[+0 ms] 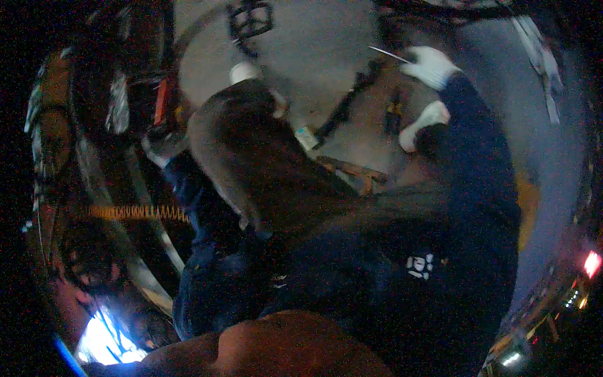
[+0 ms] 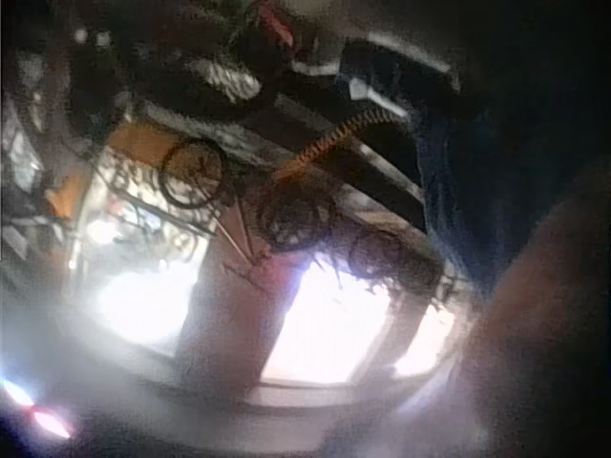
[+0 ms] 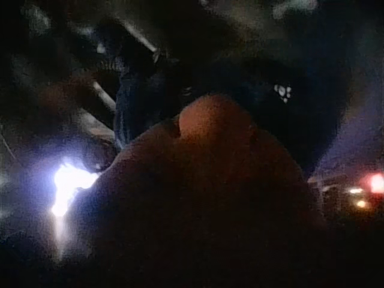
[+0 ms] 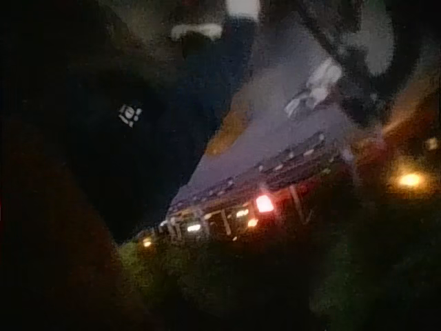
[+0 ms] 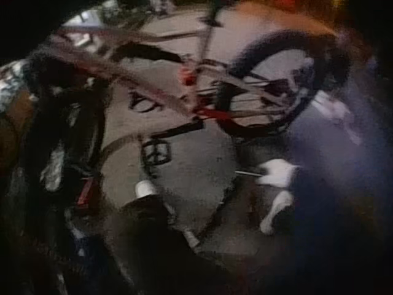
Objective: The person retrieves a bicycle seat post from a shelf, walks to a workbench, and uses a screwdriver to adjust components on the seat post. The person then selects a bolt from a parts tray and continues adjusting the seat post.
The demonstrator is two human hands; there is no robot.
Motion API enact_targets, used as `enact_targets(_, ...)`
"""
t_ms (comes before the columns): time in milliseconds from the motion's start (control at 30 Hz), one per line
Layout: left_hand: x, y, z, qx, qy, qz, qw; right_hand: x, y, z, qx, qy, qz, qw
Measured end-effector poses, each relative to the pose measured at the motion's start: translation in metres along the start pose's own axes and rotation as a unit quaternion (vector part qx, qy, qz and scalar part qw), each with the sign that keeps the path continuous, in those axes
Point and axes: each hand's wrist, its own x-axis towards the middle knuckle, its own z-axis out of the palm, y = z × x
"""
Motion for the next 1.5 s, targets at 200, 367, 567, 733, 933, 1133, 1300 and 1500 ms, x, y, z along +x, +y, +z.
enact_targets(200,-0.034,-0.11,-0.026,-0.219,0.006,-0.112,0.969,-0.1,-0.035,-0.052,0.147,-0.02,0.052,0.988)
enact_targets(367,-0.04,-0.191,-0.052,-0.302,0.09,-0.207,0.926,-0.147,-0.019,-0.047,0.173,0.024,0.109,0.979)
enact_targets(567,-0.012,-0.267,-0.075,-0.345,0.061,-0.198,0.915,-0.138,0.005,-0.028,0.179,0.044,0.158,0.97)
enact_targets(733,-0.001,-0.254,-0.073,-0.013,0.268,-0.182,0.946,-0.133,0.013,-0.025,0.12,0.057,0.177,0.975)
enact_targets(933,-0.006,-0.212,-0.075,0.105,0.212,-0.16,0.958,-0.133,0.01,-0.022,0.164,0.118,0.146,0.968)
enact_targets(1133,-0.007,-0.127,-0.073,0.27,0.058,-0.015,0.961,-0.143,0.006,-0.031,0.177,0.256,0.104,0.945)
enact_targets(1300,-0.044,0.026,-0.007,0.434,-0.138,0.294,0.84,-0.152,0.004,-0.052,0.197,0.356,0.009,0.914)
enact_targets(1500,-0.167,0.149,0.137,0.298,-0.231,0.506,0.776,-0.18,-0.006,-0.068,0.168,0.387,0.004,0.907)
